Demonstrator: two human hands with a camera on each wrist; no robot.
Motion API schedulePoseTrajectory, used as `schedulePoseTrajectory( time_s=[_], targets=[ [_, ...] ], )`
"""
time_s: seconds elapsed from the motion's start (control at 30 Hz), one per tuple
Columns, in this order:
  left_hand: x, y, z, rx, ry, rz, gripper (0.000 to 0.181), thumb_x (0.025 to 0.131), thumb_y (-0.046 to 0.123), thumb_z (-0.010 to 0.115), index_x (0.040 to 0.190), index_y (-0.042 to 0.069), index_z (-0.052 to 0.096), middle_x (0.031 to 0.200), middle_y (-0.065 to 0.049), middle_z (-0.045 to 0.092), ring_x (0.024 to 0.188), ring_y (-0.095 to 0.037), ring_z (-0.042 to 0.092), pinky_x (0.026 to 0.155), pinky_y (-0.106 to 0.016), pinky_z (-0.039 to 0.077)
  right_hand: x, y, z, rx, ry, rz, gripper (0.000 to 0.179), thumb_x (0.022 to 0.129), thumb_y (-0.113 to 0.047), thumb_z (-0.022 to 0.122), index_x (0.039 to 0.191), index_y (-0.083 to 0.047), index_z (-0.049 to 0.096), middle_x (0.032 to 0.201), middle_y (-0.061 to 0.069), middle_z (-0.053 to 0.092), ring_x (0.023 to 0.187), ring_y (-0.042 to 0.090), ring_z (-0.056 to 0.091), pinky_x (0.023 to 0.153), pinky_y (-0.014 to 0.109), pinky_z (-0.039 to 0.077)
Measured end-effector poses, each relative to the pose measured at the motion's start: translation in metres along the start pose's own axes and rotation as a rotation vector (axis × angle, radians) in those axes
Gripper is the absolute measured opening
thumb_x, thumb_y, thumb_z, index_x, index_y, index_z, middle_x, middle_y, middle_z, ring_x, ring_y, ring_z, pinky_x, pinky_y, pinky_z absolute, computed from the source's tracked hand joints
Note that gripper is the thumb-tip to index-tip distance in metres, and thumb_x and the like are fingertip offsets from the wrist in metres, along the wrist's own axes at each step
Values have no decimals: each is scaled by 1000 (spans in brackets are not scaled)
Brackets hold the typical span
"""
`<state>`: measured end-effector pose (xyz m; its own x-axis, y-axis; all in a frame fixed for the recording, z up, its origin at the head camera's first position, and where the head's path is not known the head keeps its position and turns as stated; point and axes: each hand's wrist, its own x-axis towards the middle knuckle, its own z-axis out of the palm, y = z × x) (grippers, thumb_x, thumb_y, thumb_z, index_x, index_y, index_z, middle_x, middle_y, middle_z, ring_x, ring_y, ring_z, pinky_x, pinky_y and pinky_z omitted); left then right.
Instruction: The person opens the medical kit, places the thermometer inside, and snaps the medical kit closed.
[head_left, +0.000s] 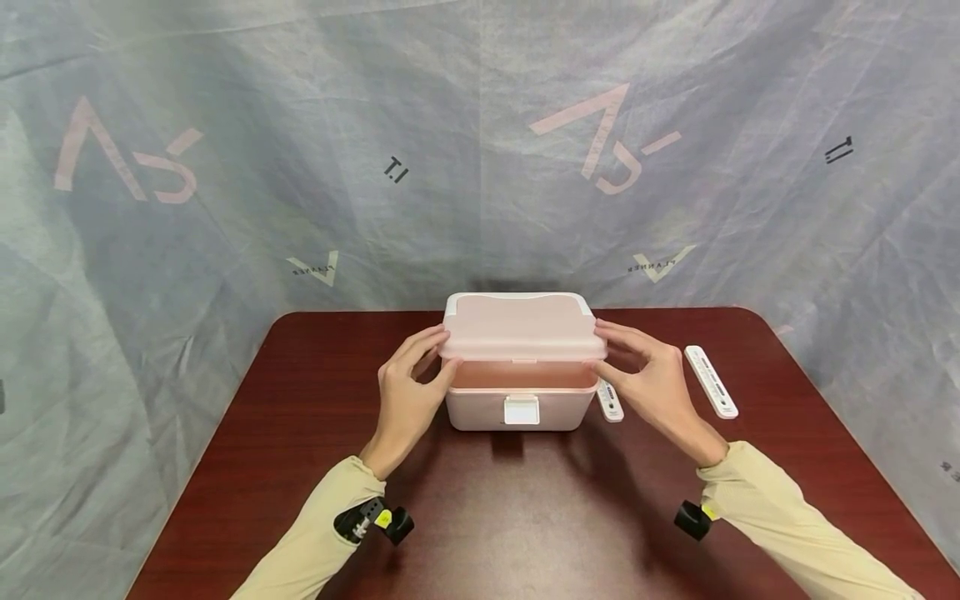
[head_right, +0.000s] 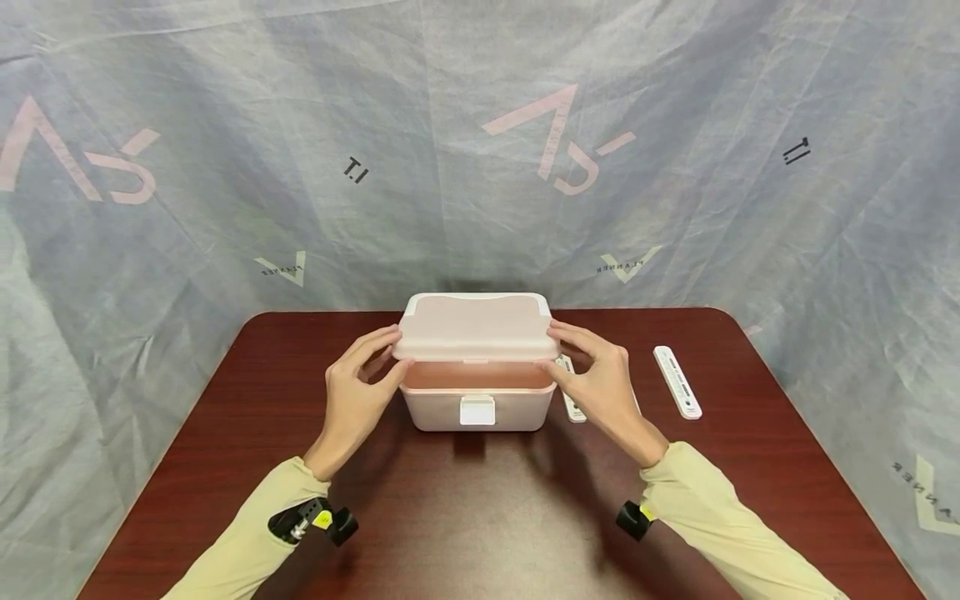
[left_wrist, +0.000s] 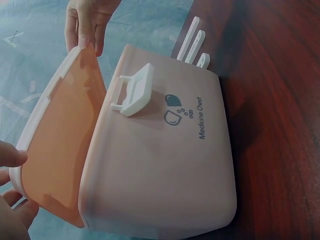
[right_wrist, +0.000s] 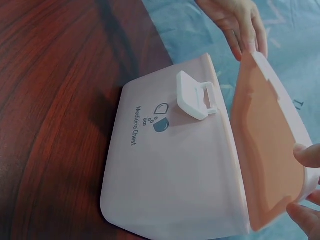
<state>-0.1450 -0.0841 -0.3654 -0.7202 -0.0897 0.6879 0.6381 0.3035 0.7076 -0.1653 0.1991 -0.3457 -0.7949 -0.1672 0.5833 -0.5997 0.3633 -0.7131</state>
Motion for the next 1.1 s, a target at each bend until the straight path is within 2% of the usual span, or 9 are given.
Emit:
schedulePoseTrajectory(
  time_s=[0.3,0.6,0.87,1.1],
  targets=[
    [2,0,1,-13,12,7,32,75,-13,72,105,-14,65,112,-27,61,103,-38,61,86,-47,51,2,-1,-1,6,0,-26,44,69,14,76,111,13,64,113,25,63,96,36,64,81,37,53],
    [7,3,1,-15,23,9,31,74,-14,72,105,-14,65,111,-27,61,101,-38,61,86,-46,51,6,-1,0,10,17,-41,42,69,15,76,109,13,65,111,25,64,97,26,65,81,33,53],
    [10,3,2,-12,33,-2,30,76,-13,71,105,-13,65,111,-25,62,102,-37,61,86,-45,51,9,-4,0,2,26,-39,41,70,15,76,109,13,65,110,25,64,93,34,65,80,31,54],
    [13,7,2,-4,54,0,28,75,-13,71,103,-13,66,110,-22,63,101,-36,62,85,-47,52,11,-6,0,-12,34,-27,40,70,14,76,109,13,65,110,24,64,91,34,66,79,31,54]
  ],
)
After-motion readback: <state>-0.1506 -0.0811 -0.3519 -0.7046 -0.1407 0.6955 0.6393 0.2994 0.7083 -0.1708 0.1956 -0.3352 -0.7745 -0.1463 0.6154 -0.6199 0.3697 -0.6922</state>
